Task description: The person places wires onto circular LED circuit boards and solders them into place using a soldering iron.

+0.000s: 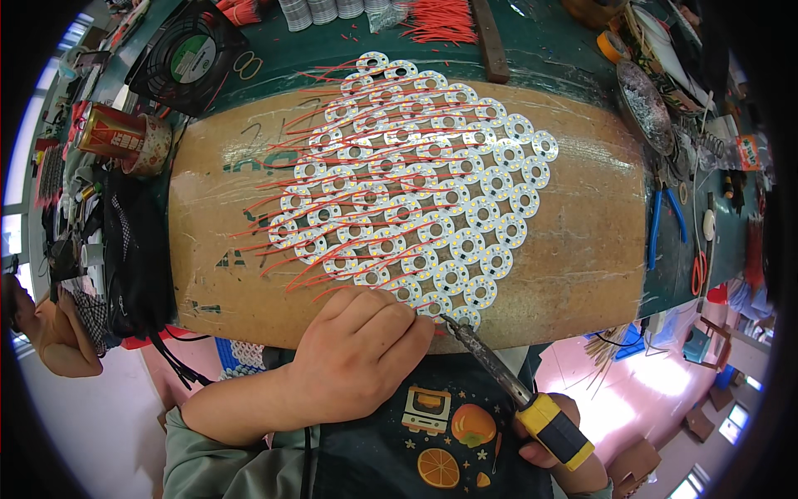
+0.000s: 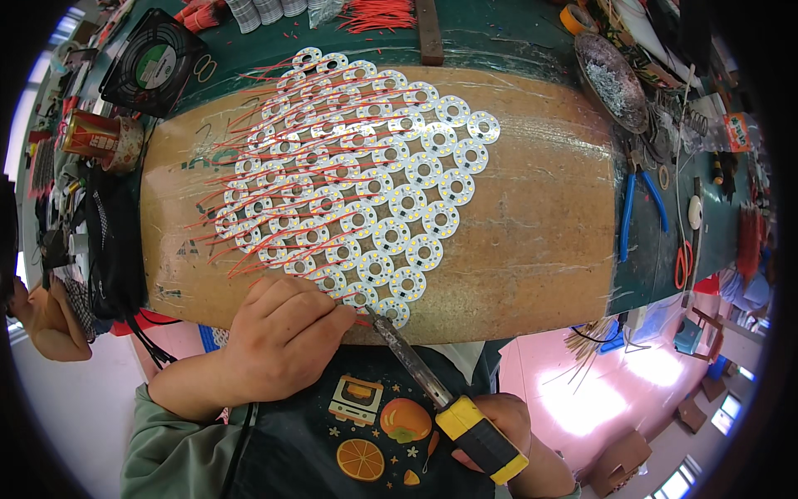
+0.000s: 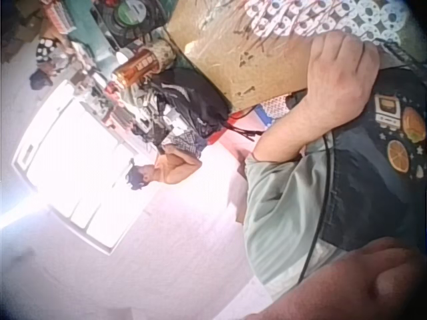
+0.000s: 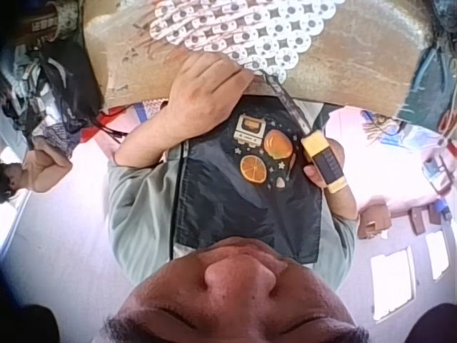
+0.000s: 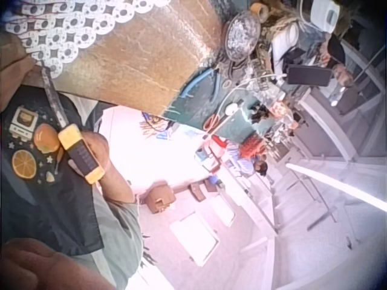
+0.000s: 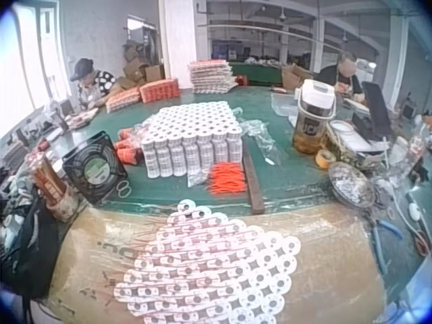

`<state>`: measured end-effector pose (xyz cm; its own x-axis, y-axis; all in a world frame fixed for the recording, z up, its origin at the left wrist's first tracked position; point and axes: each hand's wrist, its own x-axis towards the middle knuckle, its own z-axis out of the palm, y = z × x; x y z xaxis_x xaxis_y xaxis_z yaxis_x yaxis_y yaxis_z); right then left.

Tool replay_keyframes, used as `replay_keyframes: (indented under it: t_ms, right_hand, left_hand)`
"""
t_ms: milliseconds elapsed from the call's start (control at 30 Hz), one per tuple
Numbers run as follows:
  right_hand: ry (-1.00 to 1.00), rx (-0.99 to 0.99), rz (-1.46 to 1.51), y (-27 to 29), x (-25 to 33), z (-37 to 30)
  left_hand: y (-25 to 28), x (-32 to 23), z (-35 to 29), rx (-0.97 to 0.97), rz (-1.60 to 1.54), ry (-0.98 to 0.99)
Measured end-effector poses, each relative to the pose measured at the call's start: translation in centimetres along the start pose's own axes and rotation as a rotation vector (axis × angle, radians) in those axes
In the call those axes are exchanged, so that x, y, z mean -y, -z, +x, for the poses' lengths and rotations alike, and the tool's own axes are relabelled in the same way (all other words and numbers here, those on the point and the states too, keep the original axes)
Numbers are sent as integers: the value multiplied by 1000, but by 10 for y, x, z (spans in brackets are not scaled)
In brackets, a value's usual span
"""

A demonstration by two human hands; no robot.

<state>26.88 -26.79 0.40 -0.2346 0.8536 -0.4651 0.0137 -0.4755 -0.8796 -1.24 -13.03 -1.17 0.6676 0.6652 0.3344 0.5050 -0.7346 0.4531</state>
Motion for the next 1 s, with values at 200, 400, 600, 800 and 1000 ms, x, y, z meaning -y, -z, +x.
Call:
replay_keyframes:
  t_ms: [200,400,600,800,1000]
  right_hand:
    - [19,-36,-35,-2,3,-5]
    - [29,-21,9,-2,-2,-4]
    - [47,1,-72,5,-10,-8]
    - [68,6,-146,4,-9,-6]
    - [11,-19,-61,0,-7,-7]
  left_hand:
    - [2,2,1,0,-12,-13]
    - [1,1,0,6,-10,-7]
    - [2,1,1,10,-13,-5]
    - [1,0,1,12,-7,-1]
    - [1,0,0,4,-5,0]
